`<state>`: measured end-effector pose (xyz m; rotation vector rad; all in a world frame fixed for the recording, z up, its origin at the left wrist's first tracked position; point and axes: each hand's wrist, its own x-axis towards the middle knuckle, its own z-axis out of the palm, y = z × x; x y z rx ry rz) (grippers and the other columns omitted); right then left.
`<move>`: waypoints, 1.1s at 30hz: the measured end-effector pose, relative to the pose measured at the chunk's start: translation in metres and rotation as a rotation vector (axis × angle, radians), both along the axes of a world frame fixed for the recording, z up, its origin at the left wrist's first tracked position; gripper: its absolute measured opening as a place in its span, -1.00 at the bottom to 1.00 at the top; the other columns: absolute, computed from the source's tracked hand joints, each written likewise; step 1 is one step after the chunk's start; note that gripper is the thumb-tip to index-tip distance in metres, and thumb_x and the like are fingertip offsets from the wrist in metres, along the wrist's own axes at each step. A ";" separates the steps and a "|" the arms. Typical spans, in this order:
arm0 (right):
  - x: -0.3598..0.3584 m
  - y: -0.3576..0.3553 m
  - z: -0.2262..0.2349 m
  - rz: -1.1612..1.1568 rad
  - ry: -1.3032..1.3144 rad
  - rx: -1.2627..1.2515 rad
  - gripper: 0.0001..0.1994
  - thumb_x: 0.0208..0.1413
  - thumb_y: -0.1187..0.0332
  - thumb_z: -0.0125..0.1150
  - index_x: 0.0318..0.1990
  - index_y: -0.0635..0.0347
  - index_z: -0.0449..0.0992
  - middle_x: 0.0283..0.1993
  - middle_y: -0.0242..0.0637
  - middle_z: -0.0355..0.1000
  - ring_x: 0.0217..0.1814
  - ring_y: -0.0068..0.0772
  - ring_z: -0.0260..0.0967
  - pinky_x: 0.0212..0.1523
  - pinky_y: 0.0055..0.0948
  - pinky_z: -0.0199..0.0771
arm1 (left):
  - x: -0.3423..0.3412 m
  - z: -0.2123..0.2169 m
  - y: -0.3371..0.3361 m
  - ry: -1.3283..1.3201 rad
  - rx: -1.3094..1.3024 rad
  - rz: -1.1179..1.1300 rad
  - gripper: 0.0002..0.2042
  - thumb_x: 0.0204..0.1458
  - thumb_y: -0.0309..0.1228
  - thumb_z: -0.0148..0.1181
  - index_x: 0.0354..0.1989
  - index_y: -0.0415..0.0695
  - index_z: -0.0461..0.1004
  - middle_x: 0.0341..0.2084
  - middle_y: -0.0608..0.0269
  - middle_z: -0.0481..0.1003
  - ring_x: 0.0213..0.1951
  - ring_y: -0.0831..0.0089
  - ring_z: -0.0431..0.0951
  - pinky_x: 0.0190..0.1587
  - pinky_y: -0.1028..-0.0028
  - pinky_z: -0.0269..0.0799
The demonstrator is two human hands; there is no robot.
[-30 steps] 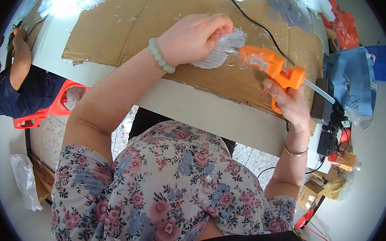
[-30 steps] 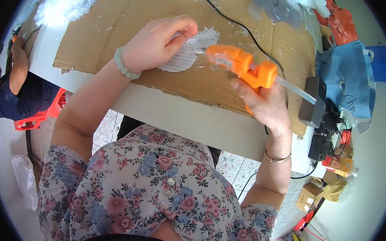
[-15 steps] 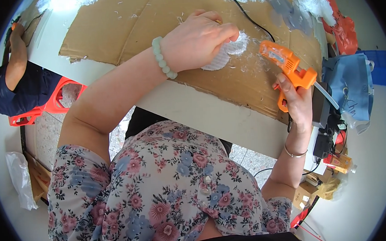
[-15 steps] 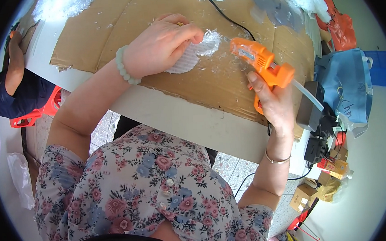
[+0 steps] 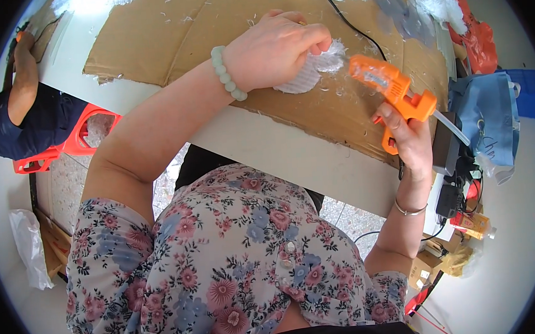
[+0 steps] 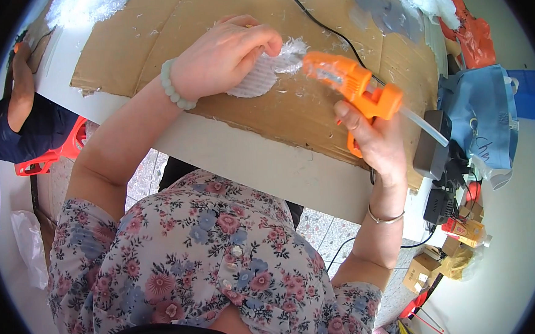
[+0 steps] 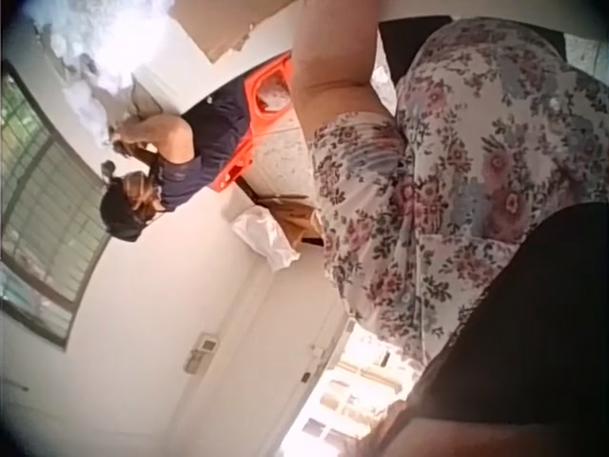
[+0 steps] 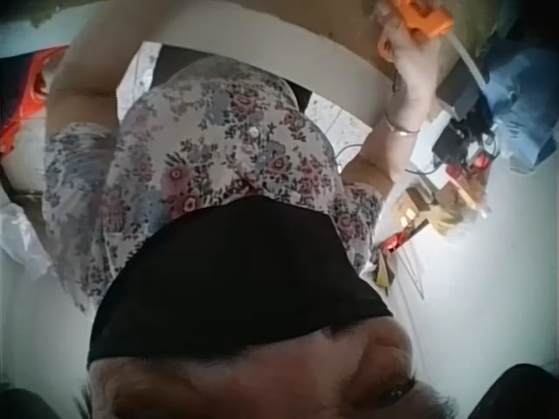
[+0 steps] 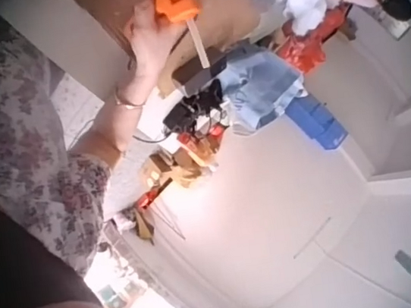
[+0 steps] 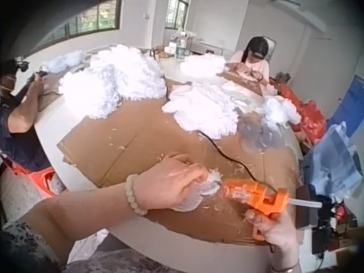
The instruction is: Using a hot glue gun to attach stuffing to fabric pieces.
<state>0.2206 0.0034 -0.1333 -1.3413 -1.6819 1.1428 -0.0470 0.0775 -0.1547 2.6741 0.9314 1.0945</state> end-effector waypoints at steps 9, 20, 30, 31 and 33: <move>-0.012 0.017 0.004 -0.057 -0.221 -0.120 -0.75 0.08 0.29 0.19 -0.17 0.26 0.39 -0.41 -0.46 0.37 -0.33 -0.65 0.28 -0.30 -0.59 0.27 | -0.001 -0.001 0.001 -0.014 -0.015 0.015 -0.84 -0.10 -0.58 -0.07 -0.38 -0.04 0.38 -0.54 0.38 0.49 -0.31 0.28 0.47 -0.12 0.31 0.27; 0.016 0.007 0.035 0.033 0.056 0.003 -0.72 0.06 0.26 0.21 -0.19 0.28 0.42 -0.36 -0.37 0.40 -0.29 -0.55 0.32 -0.26 -0.56 0.27 | 0.009 0.033 0.005 -0.550 -0.555 -0.267 -0.87 -0.11 -0.56 0.02 -0.36 -0.10 0.40 -0.48 0.26 0.49 -0.37 0.26 0.46 -0.29 0.36 0.36; 0.042 0.022 0.016 0.028 -0.022 -0.067 -0.72 0.08 0.25 0.20 -0.15 0.22 0.41 -0.33 -0.39 0.42 -0.28 -0.59 0.30 -0.24 -0.55 0.28 | 0.016 0.033 -0.025 0.230 0.004 -0.076 -0.79 -0.27 -0.42 0.28 -0.45 -0.12 0.39 -0.58 0.25 0.40 -0.40 0.25 0.42 -0.26 0.33 0.34; 0.043 0.023 0.015 0.025 -0.039 -0.081 -0.72 0.07 0.26 0.21 -0.14 0.23 0.40 -0.32 -0.39 0.42 -0.29 -0.59 0.30 -0.24 -0.55 0.29 | 0.018 0.031 -0.026 0.215 0.006 -0.056 -0.78 -0.29 -0.42 0.29 -0.44 -0.11 0.40 -0.54 0.26 0.42 -0.37 0.26 0.43 -0.25 0.32 0.34; 0.042 0.021 0.014 0.038 -0.044 -0.073 -0.72 0.07 0.27 0.21 -0.14 0.23 0.40 -0.33 -0.40 0.42 -0.29 -0.60 0.29 -0.24 -0.56 0.29 | 0.019 0.030 -0.030 0.204 0.007 -0.037 -0.77 -0.30 -0.42 0.30 -0.43 -0.10 0.41 -0.51 0.27 0.43 -0.33 0.27 0.43 -0.23 0.32 0.33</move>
